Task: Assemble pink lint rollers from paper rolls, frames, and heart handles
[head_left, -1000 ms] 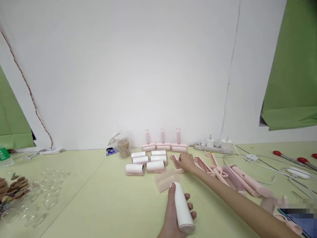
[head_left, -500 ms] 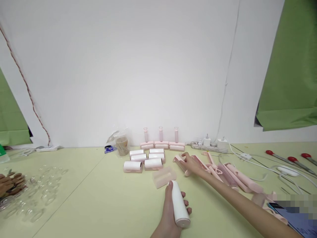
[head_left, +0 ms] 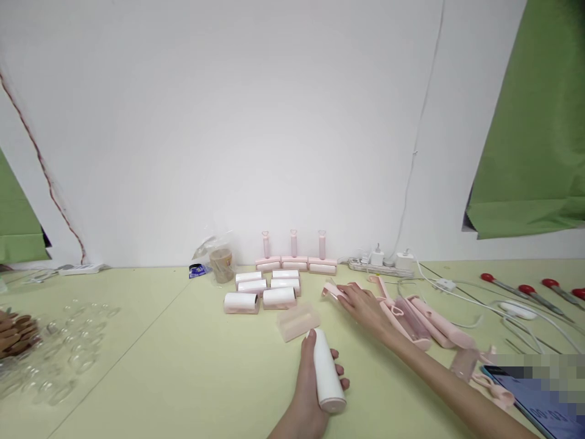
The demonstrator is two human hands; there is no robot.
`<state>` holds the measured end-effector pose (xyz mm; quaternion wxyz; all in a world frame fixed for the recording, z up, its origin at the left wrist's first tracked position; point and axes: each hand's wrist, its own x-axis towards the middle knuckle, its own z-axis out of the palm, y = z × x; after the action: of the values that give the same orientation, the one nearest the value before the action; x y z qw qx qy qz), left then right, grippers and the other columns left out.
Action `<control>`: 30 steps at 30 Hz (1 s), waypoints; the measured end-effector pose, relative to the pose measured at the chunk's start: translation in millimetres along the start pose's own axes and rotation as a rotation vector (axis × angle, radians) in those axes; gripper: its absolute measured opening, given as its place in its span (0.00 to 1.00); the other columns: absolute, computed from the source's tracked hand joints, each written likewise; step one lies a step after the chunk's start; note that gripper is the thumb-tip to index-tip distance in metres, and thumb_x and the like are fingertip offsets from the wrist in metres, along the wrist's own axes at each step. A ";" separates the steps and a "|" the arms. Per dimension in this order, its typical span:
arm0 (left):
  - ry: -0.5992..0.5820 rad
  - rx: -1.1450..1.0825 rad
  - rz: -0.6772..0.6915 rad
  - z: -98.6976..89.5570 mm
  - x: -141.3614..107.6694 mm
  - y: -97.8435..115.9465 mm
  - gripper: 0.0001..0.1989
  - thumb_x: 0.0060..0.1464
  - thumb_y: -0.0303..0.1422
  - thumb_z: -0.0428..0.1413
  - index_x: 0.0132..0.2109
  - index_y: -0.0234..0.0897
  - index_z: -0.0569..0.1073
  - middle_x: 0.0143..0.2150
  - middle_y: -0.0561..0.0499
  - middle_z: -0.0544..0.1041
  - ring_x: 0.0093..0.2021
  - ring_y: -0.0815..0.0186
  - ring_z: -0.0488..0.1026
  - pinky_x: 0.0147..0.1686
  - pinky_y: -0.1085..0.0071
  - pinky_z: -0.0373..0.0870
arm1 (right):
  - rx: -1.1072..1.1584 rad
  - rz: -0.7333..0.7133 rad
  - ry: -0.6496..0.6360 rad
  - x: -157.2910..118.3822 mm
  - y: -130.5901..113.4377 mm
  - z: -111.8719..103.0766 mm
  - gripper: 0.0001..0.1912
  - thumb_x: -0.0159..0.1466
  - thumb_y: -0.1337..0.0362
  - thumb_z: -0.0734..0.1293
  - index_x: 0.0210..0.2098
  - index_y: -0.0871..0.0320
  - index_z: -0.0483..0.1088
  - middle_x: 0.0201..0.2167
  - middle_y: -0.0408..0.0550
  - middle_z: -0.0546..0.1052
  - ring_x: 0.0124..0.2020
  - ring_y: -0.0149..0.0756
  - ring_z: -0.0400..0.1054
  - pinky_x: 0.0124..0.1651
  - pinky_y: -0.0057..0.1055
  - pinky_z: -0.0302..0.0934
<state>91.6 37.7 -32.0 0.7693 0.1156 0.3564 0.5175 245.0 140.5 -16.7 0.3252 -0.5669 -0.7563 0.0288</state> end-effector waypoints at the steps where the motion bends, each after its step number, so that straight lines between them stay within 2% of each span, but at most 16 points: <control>1: 0.005 -0.002 0.005 0.3 -0.3 -0.2 0.23 0.44 0.51 0.51 0.30 0.32 0.65 0.23 0.53 0.68 0.16 0.74 0.64 0.15 0.76 0.64 | 0.014 0.003 -0.002 -0.2 -0.1 0.3 0.15 0.59 0.60 0.53 0.40 0.56 0.66 0.37 0.53 0.71 0.42 0.47 0.63 0.41 0.39 0.55; 4: 0.012 -0.001 0.002 1.7 -1.0 -0.6 0.23 0.45 0.52 0.51 0.30 0.33 0.65 0.22 0.53 0.68 0.16 0.74 0.64 0.15 0.76 0.64 | 0.086 0.024 0.004 1.6 -0.4 0.1 0.15 0.59 0.58 0.53 0.39 0.56 0.66 0.38 0.53 0.70 0.42 0.47 0.63 0.41 0.40 0.56; 7: 0.022 -0.009 0.018 2.3 0.0 1.1 0.22 0.45 0.51 0.52 0.32 0.34 0.64 0.22 0.53 0.69 0.16 0.73 0.64 0.15 0.76 0.65 | 0.193 0.090 0.040 3.9 -4.5 -5.5 0.20 0.60 0.57 0.51 0.46 0.59 0.62 0.40 0.55 0.69 0.45 0.47 0.62 0.44 0.42 0.56; 10: 0.027 -0.051 0.084 0.9 3.1 5.7 0.23 0.44 0.50 0.53 0.37 0.34 0.64 0.25 0.51 0.71 0.21 0.68 0.70 0.25 0.70 0.71 | 0.332 0.162 0.009 -6.5 -18.3 -15.2 0.23 0.62 0.54 0.49 0.46 0.60 0.62 0.35 0.52 0.71 0.38 0.44 0.66 0.39 0.39 0.61; 12: 0.044 -0.076 0.134 -0.7 4.5 8.3 0.24 0.43 0.50 0.54 0.40 0.34 0.64 0.30 0.48 0.72 0.29 0.63 0.74 0.35 0.67 0.72 | 0.418 0.171 -0.054 -25.6 -33.4 -19.0 0.22 0.60 0.50 0.51 0.41 0.58 0.66 0.32 0.49 0.72 0.33 0.41 0.68 0.35 0.35 0.63; 14: 0.050 -0.072 0.163 -1.7 3.7 8.3 0.24 0.44 0.49 0.54 0.43 0.35 0.63 0.34 0.46 0.73 0.36 0.61 0.74 0.39 0.67 0.70 | 0.540 0.177 -0.104 -52.0 -51.1 -18.3 0.20 0.58 0.49 0.55 0.39 0.57 0.66 0.33 0.48 0.72 0.34 0.40 0.67 0.38 0.34 0.63; 17: 0.004 0.008 0.195 -0.6 -3.6 2.4 0.23 0.46 0.50 0.52 0.44 0.39 0.62 0.35 0.48 0.72 0.40 0.61 0.72 0.39 0.67 0.69 | 0.833 0.291 -0.168 -91.1 -75.8 -11.8 0.20 0.59 0.49 0.55 0.43 0.55 0.62 0.35 0.46 0.71 0.35 0.39 0.66 0.41 0.35 0.61; 20: -0.017 0.102 0.253 2.7 -14.6 -5.4 0.22 0.47 0.50 0.50 0.45 0.42 0.61 0.34 0.51 0.71 0.41 0.61 0.71 0.38 0.69 0.68 | 0.979 0.402 -0.178 -113.2 -91.3 -6.9 0.19 0.61 0.49 0.53 0.46 0.52 0.57 0.37 0.45 0.70 0.36 0.37 0.66 0.41 0.33 0.61; 23: -0.031 0.145 0.268 6.4 -22.4 -10.4 0.23 0.48 0.49 0.51 0.47 0.43 0.59 0.34 0.52 0.71 0.39 0.63 0.71 0.36 0.71 0.67 | 1.010 0.409 -0.122 -118.9 -97.0 -4.7 0.18 0.61 0.49 0.53 0.46 0.51 0.55 0.41 0.46 0.68 0.38 0.37 0.65 0.41 0.32 0.61; 26: -0.083 0.197 0.273 9.5 -24.5 -13.8 0.25 0.47 0.45 0.54 0.49 0.43 0.56 0.36 0.50 0.72 0.37 0.63 0.71 0.35 0.71 0.67 | 0.958 0.427 -0.013 -121.3 -98.5 0.1 0.20 0.60 0.48 0.53 0.46 0.52 0.56 0.43 0.48 0.66 0.43 0.39 0.62 0.41 0.32 0.61; 30: -0.132 0.275 0.290 8.6 -18.5 -12.5 0.30 0.43 0.42 0.58 0.51 0.43 0.53 0.36 0.49 0.72 0.36 0.63 0.72 0.34 0.71 0.66 | 0.777 0.441 0.014 -123.9 -93.2 5.3 0.21 0.60 0.48 0.51 0.47 0.51 0.57 0.40 0.48 0.67 0.41 0.40 0.62 0.38 0.32 0.62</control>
<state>102.3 17.6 -24.7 0.6853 0.3034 0.3521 0.5606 182.1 0.6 -39.4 0.5053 -0.5505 -0.5484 0.3754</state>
